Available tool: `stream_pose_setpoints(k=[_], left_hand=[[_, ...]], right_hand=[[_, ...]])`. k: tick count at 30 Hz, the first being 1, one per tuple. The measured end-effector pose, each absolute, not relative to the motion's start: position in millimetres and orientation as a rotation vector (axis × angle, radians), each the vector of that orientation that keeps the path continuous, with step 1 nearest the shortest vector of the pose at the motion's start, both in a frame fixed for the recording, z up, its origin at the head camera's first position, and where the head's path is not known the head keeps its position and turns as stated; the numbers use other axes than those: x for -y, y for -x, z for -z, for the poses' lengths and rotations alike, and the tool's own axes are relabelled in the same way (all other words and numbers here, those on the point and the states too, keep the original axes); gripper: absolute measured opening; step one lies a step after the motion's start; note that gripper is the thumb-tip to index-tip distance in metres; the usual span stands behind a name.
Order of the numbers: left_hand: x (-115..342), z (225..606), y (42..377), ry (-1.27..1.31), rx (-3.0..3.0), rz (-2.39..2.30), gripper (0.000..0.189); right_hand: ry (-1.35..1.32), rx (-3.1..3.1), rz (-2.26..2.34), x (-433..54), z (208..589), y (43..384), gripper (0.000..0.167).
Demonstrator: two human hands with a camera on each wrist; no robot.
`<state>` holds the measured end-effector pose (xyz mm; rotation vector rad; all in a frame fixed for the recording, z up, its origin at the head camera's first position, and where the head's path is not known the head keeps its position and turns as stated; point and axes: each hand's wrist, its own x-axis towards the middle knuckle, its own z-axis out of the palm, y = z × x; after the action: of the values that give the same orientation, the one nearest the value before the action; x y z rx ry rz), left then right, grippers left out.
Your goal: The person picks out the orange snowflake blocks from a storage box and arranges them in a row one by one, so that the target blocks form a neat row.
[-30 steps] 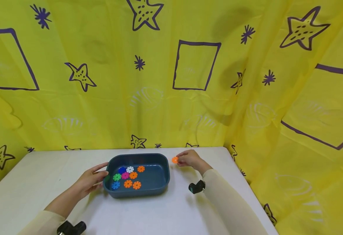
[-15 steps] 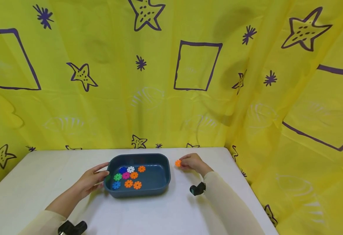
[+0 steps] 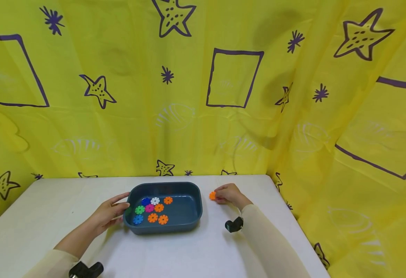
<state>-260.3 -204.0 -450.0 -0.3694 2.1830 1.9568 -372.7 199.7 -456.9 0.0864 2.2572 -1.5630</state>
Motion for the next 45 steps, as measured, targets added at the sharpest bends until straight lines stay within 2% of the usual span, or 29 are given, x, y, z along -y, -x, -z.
stream_pose_setpoints(k=[27,35,45], left_hand=[[204,450,259,0.389,-2.169,-1.948,0.057],[204,450,259,0.384,-2.152,-1.967,0.057],[203,450,260,0.416,-2.148,-1.959,0.055]], right_hand=[[-0.161,-2.387,1.424,-202,452,374,0.028],[0.002,-2.386,1.491,-191,440,375,0.033],[0.168,-2.359,1.558,-153,408,370,0.035]])
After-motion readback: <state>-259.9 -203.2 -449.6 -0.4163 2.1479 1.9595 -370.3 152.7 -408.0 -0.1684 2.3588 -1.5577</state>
